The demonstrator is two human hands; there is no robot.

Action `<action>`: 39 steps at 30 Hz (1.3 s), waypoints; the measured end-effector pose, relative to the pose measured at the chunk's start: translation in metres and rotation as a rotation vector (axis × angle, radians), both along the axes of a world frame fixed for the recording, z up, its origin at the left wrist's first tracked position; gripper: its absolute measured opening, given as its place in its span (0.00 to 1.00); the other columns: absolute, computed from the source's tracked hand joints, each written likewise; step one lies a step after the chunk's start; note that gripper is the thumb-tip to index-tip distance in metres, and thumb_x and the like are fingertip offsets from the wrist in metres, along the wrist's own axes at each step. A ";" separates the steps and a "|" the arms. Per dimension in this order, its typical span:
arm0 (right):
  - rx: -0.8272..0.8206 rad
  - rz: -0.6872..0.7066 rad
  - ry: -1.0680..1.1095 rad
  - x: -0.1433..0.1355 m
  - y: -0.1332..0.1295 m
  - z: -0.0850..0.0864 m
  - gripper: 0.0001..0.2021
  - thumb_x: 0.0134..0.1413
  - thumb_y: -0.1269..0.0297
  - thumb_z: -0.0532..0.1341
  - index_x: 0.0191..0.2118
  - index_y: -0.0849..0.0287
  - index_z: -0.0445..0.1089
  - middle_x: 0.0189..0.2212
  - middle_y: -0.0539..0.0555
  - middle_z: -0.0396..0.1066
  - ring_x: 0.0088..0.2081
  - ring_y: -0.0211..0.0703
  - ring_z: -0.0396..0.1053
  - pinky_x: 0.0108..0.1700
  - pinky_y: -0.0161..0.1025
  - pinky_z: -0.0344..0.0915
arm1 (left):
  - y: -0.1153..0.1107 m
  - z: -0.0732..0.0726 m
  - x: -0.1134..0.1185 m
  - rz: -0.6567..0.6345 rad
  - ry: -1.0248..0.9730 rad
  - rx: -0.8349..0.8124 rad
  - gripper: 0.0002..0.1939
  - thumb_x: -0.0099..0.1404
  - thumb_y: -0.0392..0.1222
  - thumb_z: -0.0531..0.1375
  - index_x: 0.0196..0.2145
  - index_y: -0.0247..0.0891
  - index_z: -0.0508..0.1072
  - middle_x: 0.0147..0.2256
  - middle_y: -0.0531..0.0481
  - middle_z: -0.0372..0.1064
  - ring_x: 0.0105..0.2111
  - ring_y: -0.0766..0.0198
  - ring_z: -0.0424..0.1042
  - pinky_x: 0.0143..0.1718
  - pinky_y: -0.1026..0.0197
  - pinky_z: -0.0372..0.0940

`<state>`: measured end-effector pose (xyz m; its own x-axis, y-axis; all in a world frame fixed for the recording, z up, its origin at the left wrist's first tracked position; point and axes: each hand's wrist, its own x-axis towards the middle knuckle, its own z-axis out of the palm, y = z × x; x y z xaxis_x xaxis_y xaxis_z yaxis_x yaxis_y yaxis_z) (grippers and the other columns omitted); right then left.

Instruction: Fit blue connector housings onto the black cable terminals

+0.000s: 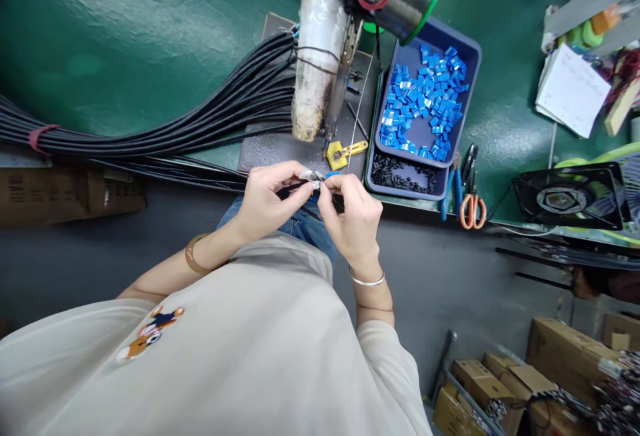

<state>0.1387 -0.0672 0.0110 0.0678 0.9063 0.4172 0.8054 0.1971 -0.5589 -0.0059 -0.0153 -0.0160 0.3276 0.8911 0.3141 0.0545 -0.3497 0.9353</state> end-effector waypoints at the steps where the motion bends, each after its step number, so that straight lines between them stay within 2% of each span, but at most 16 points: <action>1: -0.040 -0.003 0.091 -0.001 -0.001 0.000 0.03 0.60 0.67 0.60 0.34 0.55 0.66 0.28 0.46 0.70 0.30 0.33 0.72 0.35 0.32 0.69 | -0.001 -0.001 0.001 0.023 0.001 0.043 0.04 0.61 0.33 0.61 0.28 0.34 0.70 0.23 0.55 0.63 0.23 0.74 0.59 0.26 0.68 0.56; 3: -0.149 0.021 0.312 -0.001 -0.002 0.000 0.04 0.60 0.65 0.61 0.34 0.55 0.66 0.27 0.45 0.71 0.29 0.32 0.74 0.33 0.30 0.71 | -0.003 0.000 0.001 0.014 -0.028 0.048 0.03 0.60 0.33 0.61 0.28 0.34 0.71 0.22 0.56 0.63 0.21 0.75 0.57 0.23 0.69 0.55; 5: -0.244 0.050 0.507 -0.001 -0.004 0.001 0.05 0.60 0.63 0.61 0.34 0.55 0.65 0.26 0.44 0.72 0.25 0.32 0.73 0.28 0.29 0.70 | -0.002 0.002 0.001 -0.032 -0.079 -0.031 0.01 0.58 0.33 0.62 0.29 0.33 0.72 0.22 0.56 0.65 0.20 0.75 0.59 0.22 0.71 0.55; 7: -0.231 0.022 0.561 0.000 -0.005 0.002 0.05 0.60 0.62 0.61 0.34 0.55 0.66 0.23 0.43 0.71 0.21 0.30 0.70 0.23 0.28 0.66 | 0.000 0.004 0.001 -0.077 -0.127 -0.146 0.02 0.58 0.34 0.62 0.29 0.33 0.73 0.23 0.54 0.68 0.22 0.75 0.63 0.23 0.72 0.59; 10: -0.030 -0.089 0.462 0.002 -0.006 0.004 0.02 0.62 0.64 0.59 0.38 0.55 0.67 0.19 0.42 0.66 0.17 0.29 0.65 0.19 0.29 0.59 | 0.004 0.005 0.002 -0.137 -0.178 -0.315 0.03 0.58 0.35 0.62 0.28 0.32 0.74 0.25 0.52 0.70 0.25 0.73 0.66 0.28 0.71 0.63; 12: 0.132 -0.141 0.421 0.004 -0.008 0.005 0.06 0.63 0.65 0.57 0.45 0.54 0.67 0.18 0.42 0.64 0.17 0.31 0.65 0.19 0.30 0.59 | 0.007 0.004 0.002 -0.168 -0.192 -0.393 0.04 0.58 0.35 0.62 0.27 0.32 0.73 0.25 0.53 0.68 0.24 0.74 0.65 0.28 0.71 0.62; 15: 0.235 -0.184 0.389 0.006 -0.010 0.005 0.10 0.64 0.68 0.56 0.50 0.52 0.63 0.28 0.46 0.75 0.19 0.32 0.70 0.20 0.32 0.64 | 0.011 0.004 0.003 -0.193 -0.216 -0.441 0.04 0.58 0.35 0.62 0.27 0.32 0.72 0.24 0.54 0.65 0.23 0.75 0.62 0.25 0.72 0.59; 18: 0.225 -0.117 0.191 0.007 -0.010 0.002 0.09 0.60 0.72 0.60 0.45 0.53 0.67 0.39 0.50 0.79 0.33 0.40 0.79 0.33 0.37 0.76 | 0.014 0.005 0.004 -0.202 -0.253 -0.438 0.04 0.58 0.34 0.62 0.27 0.32 0.71 0.23 0.56 0.63 0.22 0.77 0.59 0.24 0.72 0.57; 20: 0.232 -0.025 0.023 0.007 -0.008 -0.001 0.09 0.56 0.74 0.63 0.40 0.54 0.68 0.43 0.51 0.79 0.41 0.42 0.79 0.42 0.40 0.78 | 0.014 0.006 0.006 -0.190 -0.270 -0.423 0.04 0.58 0.33 0.61 0.27 0.32 0.70 0.23 0.56 0.62 0.22 0.77 0.59 0.23 0.72 0.57; 23: 0.248 0.042 -0.084 0.006 -0.002 -0.006 0.08 0.55 0.76 0.63 0.36 0.55 0.66 0.46 0.53 0.78 0.42 0.40 0.79 0.45 0.38 0.77 | 0.016 0.008 0.009 -0.145 -0.271 -0.394 0.03 0.58 0.31 0.60 0.26 0.32 0.70 0.22 0.56 0.63 0.22 0.76 0.61 0.23 0.72 0.57; 30: 0.192 0.053 0.042 0.008 0.007 -0.008 0.06 0.57 0.73 0.60 0.34 0.55 0.65 0.47 0.52 0.76 0.44 0.41 0.77 0.46 0.41 0.78 | 0.020 0.012 0.014 -0.061 -0.259 -0.409 0.04 0.55 0.29 0.60 0.24 0.33 0.70 0.21 0.57 0.63 0.22 0.75 0.61 0.24 0.71 0.58; 39: 0.138 0.050 0.141 0.008 0.009 -0.003 0.06 0.55 0.73 0.61 0.32 0.56 0.65 0.47 0.53 0.76 0.43 0.41 0.78 0.46 0.43 0.79 | 0.022 0.013 0.014 -0.059 -0.274 -0.415 0.04 0.55 0.29 0.59 0.24 0.33 0.71 0.20 0.56 0.66 0.21 0.75 0.63 0.23 0.71 0.60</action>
<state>0.1470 -0.0585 0.0084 0.0908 0.8447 0.5274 0.7085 0.3174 -0.6303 0.0084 0.0062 -0.0032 0.3363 0.9416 0.0185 -0.2213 0.0599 0.9734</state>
